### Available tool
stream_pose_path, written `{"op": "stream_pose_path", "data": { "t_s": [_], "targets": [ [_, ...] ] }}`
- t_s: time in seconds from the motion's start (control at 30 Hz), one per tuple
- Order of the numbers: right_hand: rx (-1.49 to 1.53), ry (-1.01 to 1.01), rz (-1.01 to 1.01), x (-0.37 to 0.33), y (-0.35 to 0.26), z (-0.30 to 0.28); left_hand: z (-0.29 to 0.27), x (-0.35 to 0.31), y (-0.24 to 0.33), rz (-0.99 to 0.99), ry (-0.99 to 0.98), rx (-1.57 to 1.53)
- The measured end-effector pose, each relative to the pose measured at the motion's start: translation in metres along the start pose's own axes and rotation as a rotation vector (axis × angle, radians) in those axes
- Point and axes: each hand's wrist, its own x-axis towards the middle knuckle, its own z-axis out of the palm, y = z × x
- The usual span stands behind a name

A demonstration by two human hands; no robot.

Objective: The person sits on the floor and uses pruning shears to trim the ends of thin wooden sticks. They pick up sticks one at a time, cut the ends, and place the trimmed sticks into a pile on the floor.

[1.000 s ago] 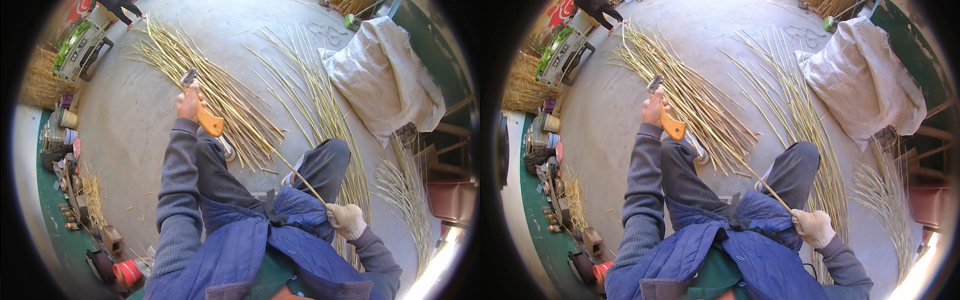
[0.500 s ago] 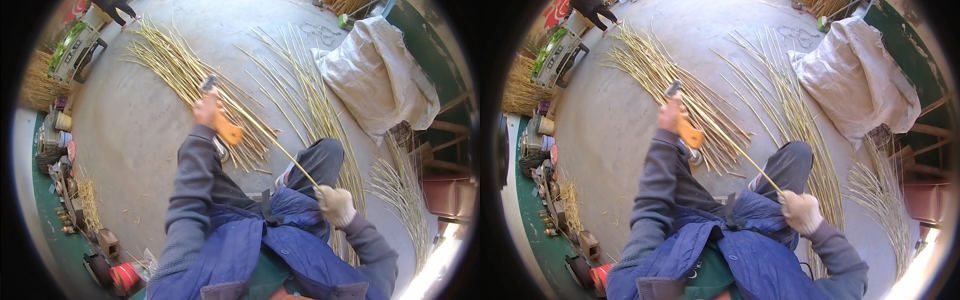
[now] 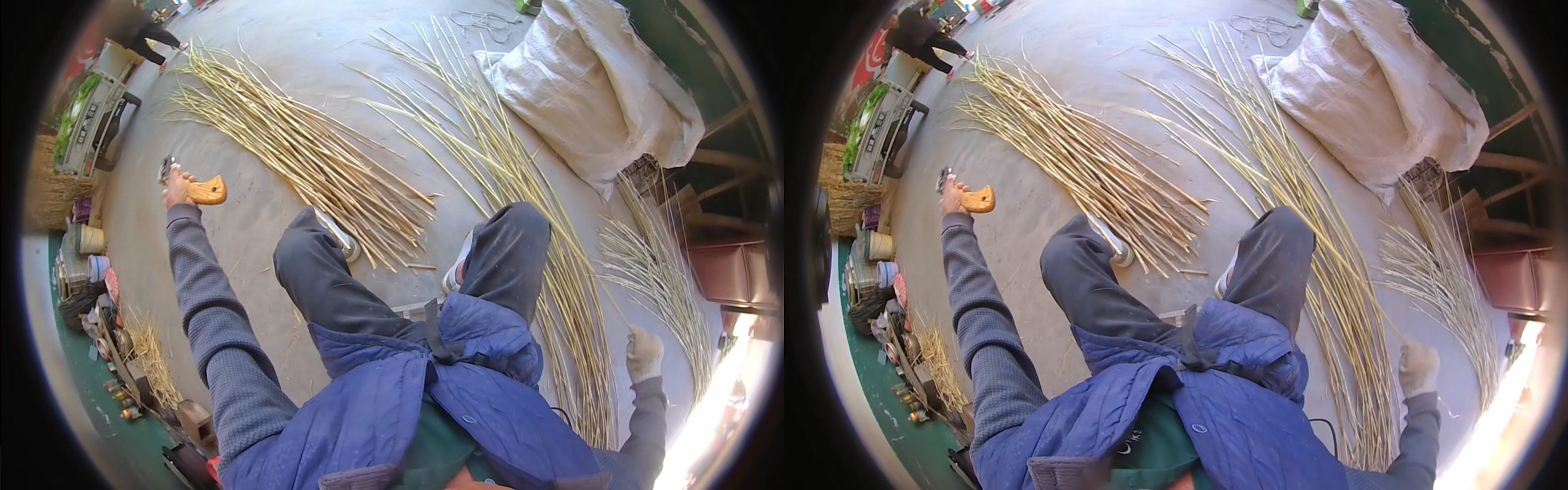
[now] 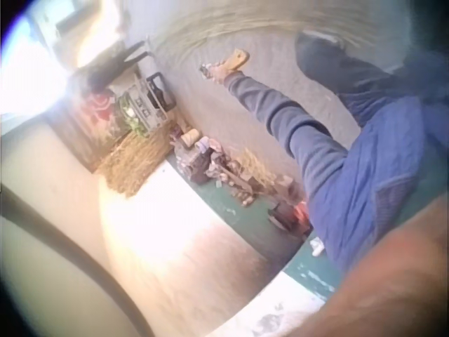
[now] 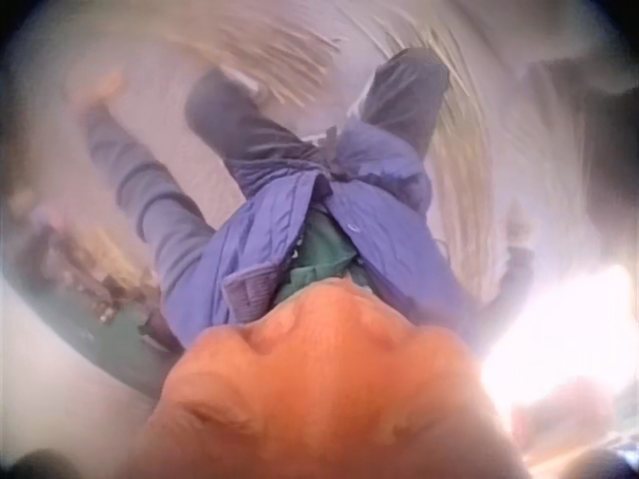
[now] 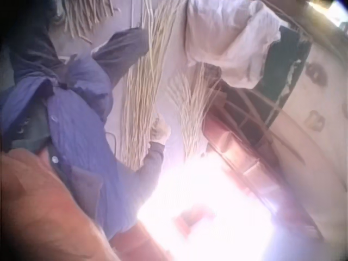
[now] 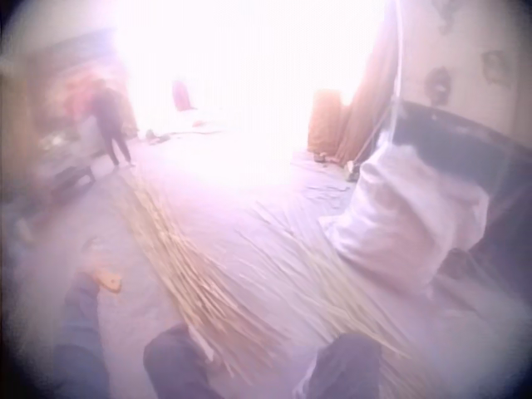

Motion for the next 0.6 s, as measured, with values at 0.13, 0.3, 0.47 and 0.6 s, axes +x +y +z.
{"op": "stream_pose_path", "data": {
  "t_s": [0.13, 0.3, 0.47, 0.6],
  "targets": [
    [-0.116, 0.012, 0.061, 0.009, 0.019, 0.012, -0.007, 0.007, -0.008, -0.012, -0.054, -0.034],
    [-0.179, -0.090, 0.040, 0.052, -0.003, 0.010, 0.012, -0.047, -0.051, -0.107, -0.199, 0.120],
    [-0.183, -0.141, 0.076, 0.084, -0.026, 0.014, 0.058, -0.117, -0.088, -0.232, -0.413, 0.235],
    [-0.186, -0.032, 0.087, 0.088, -0.020, 0.065, 0.102, -0.168, -0.104, -0.310, -0.622, 0.257]
  ]
}}
